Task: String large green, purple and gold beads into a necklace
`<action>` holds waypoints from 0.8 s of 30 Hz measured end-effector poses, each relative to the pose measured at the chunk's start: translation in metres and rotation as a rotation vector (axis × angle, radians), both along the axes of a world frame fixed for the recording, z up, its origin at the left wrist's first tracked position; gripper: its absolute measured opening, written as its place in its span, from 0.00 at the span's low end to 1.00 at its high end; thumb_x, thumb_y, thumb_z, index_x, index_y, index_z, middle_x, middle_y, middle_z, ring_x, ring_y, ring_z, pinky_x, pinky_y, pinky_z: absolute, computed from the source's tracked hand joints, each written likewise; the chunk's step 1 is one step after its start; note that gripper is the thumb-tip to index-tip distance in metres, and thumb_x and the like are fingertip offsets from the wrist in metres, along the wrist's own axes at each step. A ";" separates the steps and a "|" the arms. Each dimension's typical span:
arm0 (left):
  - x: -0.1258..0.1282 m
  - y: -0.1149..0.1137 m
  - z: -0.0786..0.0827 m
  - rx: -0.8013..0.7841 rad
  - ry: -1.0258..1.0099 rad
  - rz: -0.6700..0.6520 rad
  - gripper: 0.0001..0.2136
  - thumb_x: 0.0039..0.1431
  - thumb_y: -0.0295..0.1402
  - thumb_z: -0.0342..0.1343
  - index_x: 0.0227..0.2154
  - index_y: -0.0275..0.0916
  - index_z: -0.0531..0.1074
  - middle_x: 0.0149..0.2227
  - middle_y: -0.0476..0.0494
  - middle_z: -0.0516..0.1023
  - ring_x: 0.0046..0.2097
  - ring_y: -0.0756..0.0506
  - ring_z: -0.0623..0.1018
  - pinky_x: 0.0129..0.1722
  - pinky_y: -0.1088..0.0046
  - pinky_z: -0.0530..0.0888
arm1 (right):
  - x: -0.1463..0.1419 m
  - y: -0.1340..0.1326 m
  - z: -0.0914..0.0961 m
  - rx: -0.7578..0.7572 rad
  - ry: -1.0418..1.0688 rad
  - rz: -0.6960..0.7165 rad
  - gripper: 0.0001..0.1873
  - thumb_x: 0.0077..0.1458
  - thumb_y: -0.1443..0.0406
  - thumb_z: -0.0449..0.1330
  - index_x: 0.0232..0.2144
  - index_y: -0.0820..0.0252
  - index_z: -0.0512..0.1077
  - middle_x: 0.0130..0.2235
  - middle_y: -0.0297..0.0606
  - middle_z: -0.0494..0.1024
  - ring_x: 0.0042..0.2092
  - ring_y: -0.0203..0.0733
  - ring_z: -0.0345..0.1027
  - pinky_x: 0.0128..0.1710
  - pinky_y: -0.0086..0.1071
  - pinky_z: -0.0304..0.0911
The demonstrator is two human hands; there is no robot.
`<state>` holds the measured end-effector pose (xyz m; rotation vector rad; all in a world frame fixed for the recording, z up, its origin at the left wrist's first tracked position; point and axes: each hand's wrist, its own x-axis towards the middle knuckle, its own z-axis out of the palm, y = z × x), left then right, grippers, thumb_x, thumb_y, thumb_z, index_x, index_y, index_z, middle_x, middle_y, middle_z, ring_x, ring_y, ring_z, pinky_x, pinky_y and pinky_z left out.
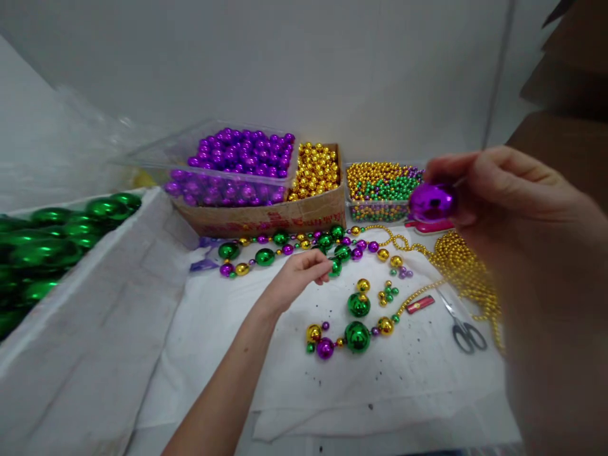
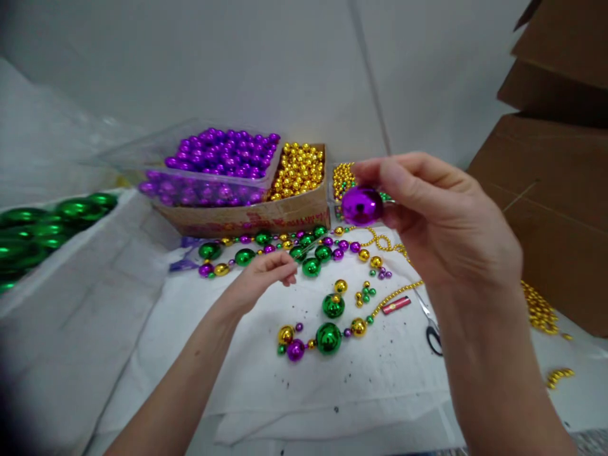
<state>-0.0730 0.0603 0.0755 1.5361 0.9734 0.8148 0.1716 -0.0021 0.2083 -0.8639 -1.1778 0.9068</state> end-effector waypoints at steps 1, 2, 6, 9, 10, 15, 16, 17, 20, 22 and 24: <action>-0.010 0.001 -0.002 0.022 0.034 0.036 0.08 0.55 0.36 0.56 0.25 0.37 0.69 0.24 0.51 0.73 0.28 0.52 0.70 0.30 0.75 0.67 | 0.009 0.000 -0.006 -0.006 0.031 -0.030 0.05 0.54 0.66 0.61 0.27 0.57 0.76 0.39 0.35 0.78 0.28 0.30 0.66 0.21 0.26 0.56; -0.019 0.001 -0.005 0.034 0.063 0.063 0.08 0.55 0.36 0.55 0.25 0.37 0.69 0.24 0.51 0.72 0.28 0.51 0.70 0.30 0.74 0.66 | 0.016 0.000 -0.014 -0.023 0.049 -0.056 0.04 0.53 0.65 0.61 0.28 0.57 0.76 0.40 0.37 0.77 0.30 0.32 0.67 0.21 0.26 0.54; -0.039 -0.002 -0.026 0.029 0.191 0.122 0.06 0.52 0.36 0.55 0.25 0.38 0.68 0.23 0.52 0.70 0.28 0.51 0.69 0.29 0.74 0.66 | 0.023 0.005 -0.042 -0.014 -0.060 -0.245 0.02 0.49 0.64 0.65 0.26 0.57 0.77 0.39 0.39 0.77 0.34 0.37 0.68 0.24 0.29 0.57; -0.046 -0.003 -0.048 0.036 0.330 0.158 0.06 0.52 0.35 0.53 0.25 0.38 0.68 0.22 0.52 0.69 0.26 0.50 0.68 0.27 0.73 0.66 | 0.013 0.007 -0.054 0.042 -0.175 -0.357 0.02 0.44 0.67 0.67 0.24 0.57 0.77 0.31 0.35 0.76 0.31 0.35 0.65 0.24 0.29 0.57; -0.048 -0.003 -0.053 0.047 0.383 0.156 0.06 0.52 0.35 0.53 0.25 0.38 0.69 0.22 0.51 0.69 0.26 0.49 0.69 0.27 0.72 0.66 | 0.009 0.008 -0.057 0.026 -0.171 -0.328 0.02 0.44 0.67 0.68 0.25 0.57 0.78 0.29 0.34 0.75 0.29 0.33 0.64 0.22 0.28 0.55; -0.045 -0.017 -0.044 0.165 0.451 0.069 0.14 0.50 0.29 0.55 0.42 0.41 0.73 0.47 0.41 0.75 0.49 0.40 0.72 0.46 0.61 0.70 | -0.015 0.012 -0.068 -0.125 -0.167 -0.110 0.04 0.47 0.64 0.66 0.29 0.58 0.78 0.27 0.34 0.77 0.25 0.32 0.65 0.22 0.27 0.57; -0.039 -0.022 -0.035 0.180 0.382 0.047 0.19 0.51 0.29 0.56 0.48 0.43 0.71 0.54 0.42 0.70 0.55 0.39 0.69 0.51 0.59 0.67 | -0.022 0.012 -0.071 -0.141 -0.184 -0.072 0.04 0.48 0.64 0.65 0.29 0.58 0.78 0.28 0.34 0.78 0.26 0.32 0.65 0.23 0.27 0.58; -0.031 -0.027 -0.025 0.179 0.282 0.006 0.24 0.52 0.29 0.57 0.53 0.45 0.67 0.59 0.43 0.66 0.59 0.39 0.65 0.55 0.58 0.64 | -0.030 0.013 -0.075 -0.152 -0.201 -0.025 0.05 0.49 0.64 0.64 0.30 0.58 0.78 0.29 0.35 0.78 0.27 0.32 0.66 0.24 0.27 0.59; -0.003 -0.040 0.002 0.137 -0.046 -0.164 0.30 0.52 0.32 0.61 0.58 0.48 0.60 0.62 0.44 0.63 0.60 0.40 0.63 0.59 0.59 0.61 | -0.052 0.015 -0.086 -0.110 -0.248 0.091 0.04 0.50 0.64 0.64 0.28 0.56 0.78 0.33 0.35 0.78 0.33 0.35 0.69 0.30 0.30 0.63; 0.013 -0.043 0.010 0.133 -0.159 -0.143 0.26 0.52 0.32 0.62 0.55 0.44 0.64 0.56 0.43 0.69 0.56 0.41 0.68 0.57 0.61 0.64 | -0.060 0.017 -0.091 -0.056 -0.257 0.108 0.03 0.49 0.65 0.64 0.26 0.55 0.78 0.35 0.35 0.77 0.39 0.38 0.69 0.37 0.33 0.64; 0.021 -0.042 0.011 0.105 -0.206 -0.096 0.17 0.55 0.32 0.60 0.49 0.40 0.69 0.48 0.42 0.75 0.49 0.43 0.73 0.52 0.63 0.68 | -0.062 0.020 -0.092 -0.024 -0.236 0.086 0.03 0.49 0.66 0.64 0.25 0.54 0.78 0.33 0.34 0.76 0.40 0.38 0.68 0.41 0.35 0.63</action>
